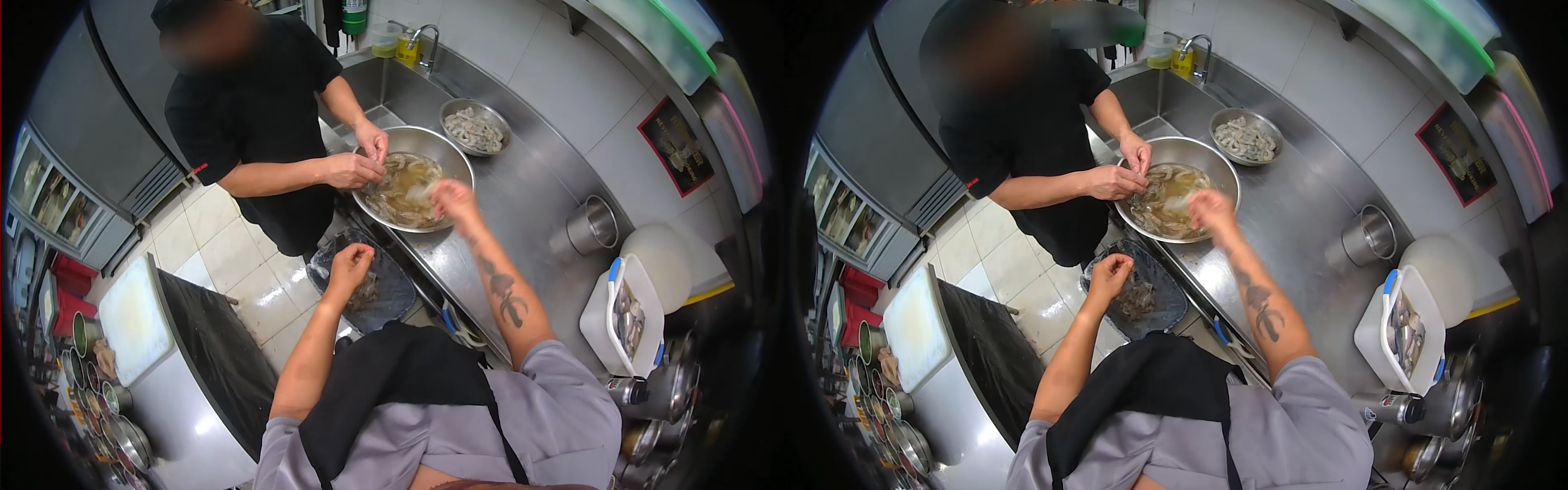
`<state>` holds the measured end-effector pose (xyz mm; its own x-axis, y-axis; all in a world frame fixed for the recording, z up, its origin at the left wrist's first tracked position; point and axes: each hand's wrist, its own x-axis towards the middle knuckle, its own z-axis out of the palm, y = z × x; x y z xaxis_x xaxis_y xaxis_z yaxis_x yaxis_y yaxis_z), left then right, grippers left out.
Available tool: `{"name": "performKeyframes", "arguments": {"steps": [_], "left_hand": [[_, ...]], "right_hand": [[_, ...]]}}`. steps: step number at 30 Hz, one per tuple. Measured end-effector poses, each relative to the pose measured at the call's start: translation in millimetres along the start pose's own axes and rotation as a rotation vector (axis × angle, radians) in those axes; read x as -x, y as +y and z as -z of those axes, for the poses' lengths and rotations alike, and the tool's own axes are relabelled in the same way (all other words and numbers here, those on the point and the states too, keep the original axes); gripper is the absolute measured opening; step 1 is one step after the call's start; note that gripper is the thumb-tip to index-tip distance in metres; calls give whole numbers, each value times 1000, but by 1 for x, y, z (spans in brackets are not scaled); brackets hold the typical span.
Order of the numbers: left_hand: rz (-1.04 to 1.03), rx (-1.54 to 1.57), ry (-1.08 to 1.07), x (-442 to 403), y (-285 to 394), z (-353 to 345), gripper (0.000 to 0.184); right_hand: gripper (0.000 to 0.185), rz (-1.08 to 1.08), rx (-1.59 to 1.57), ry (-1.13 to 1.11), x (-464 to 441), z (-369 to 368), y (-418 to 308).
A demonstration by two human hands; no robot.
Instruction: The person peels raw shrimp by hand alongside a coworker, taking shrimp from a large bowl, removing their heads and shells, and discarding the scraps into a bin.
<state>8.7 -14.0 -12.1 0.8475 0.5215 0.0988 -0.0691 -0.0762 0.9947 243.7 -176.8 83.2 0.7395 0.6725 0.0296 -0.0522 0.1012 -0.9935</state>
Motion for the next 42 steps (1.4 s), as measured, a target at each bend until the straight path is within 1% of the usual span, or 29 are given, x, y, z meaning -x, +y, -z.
{"name": "performKeyframes", "arguments": {"steps": [1,2,3,4,6,8,10,11,13,14,16,17,19,22,25,27,28,29,30,31,32,33,34,35,37,38,40,41,42], "left_hand": [[44,-76,-11,2,4,2,13],[43,-76,-14,3,1,2,13],[-9,-96,12,4,-5,1,14],[-62,-117,38,5,-8,1,15],[-64,-121,42,6,-13,3,16],[-60,-124,47,8,-12,3,17],[-16,-117,50,12,-6,3,18],[-12,-119,51,14,-5,4,18],[27,-86,55,15,-10,4,19],[28,-88,56,17,-12,5,19],[18,-124,66,19,-10,6,20],[19,-124,76,21,-10,6,20],[46,-113,102,27,3,9,19],[78,-85,111,31,15,13,19],[112,-78,105,30,4,15,22],[15,-168,104,29,8,15,24],[22,-141,94,30,22,12,22],[11,-267,113,30,33,9,24],[12,-176,94,31,33,10,25],[59,-196,86,32,49,12,24],[-24,-207,135,29,35,7,23],[-83,-269,160,29,36,8,21],[-143,-272,158,25,26,7,21],[-105,-262,96,26,35,13,21],[-124,-295,119,20,35,12,22],[-124,-308,114,19,36,11,22],[-234,-385,160,12,34,9,27],[-326,-398,199,8,33,7,32],[-392,-403,253,3,37,5,36]], "right_hand": [[16,-8,-89,142,-11,19,-23],[22,0,-93,237,-19,37,-43],[28,8,-97,330,-24,50,-57],[28,8,-97,330,-28,59,-58],[38,2,156,341,-34,71,-51],[35,0,227,294,-45,78,-17],[26,207,884,95,-57,77,14],[26,204,880,92,-58,74,21],[21,164,1316,-54,-58,56,25],[21,164,1314,-56,-60,48,27],[24,-13,1645,-180,-68,41,37],[24,-5,1646,-188,-70,41,39],[24,-164,1720,-345,-68,33,40],[23,-94,1777,-419,-67,25,45],[21,-19,1796,-448,-73,30,65],[20,87,1759,-322,-71,34,68],[20,101,1643,-356,-72,39,59],[21,52,1699,-384,-77,44,62],[22,62,1685,-316,-73,39,56],[21,43,1690,-299,-66,34,43],[21,61,1707,-307,-78,48,58],[20,139,1679,-265,-78,51,58],[18,241,1638,-213,-72,44,51],[16,298,1595,-230,-66,38,40],[19,255,1424,-156,-65,27,32],[19,263,1425,-166,-62,15,31],[21,343,1121,-134,-49,9,30],[24,404,937,-168,-51,11,50],[24,400,904,-184,-29,-13,31]]}}
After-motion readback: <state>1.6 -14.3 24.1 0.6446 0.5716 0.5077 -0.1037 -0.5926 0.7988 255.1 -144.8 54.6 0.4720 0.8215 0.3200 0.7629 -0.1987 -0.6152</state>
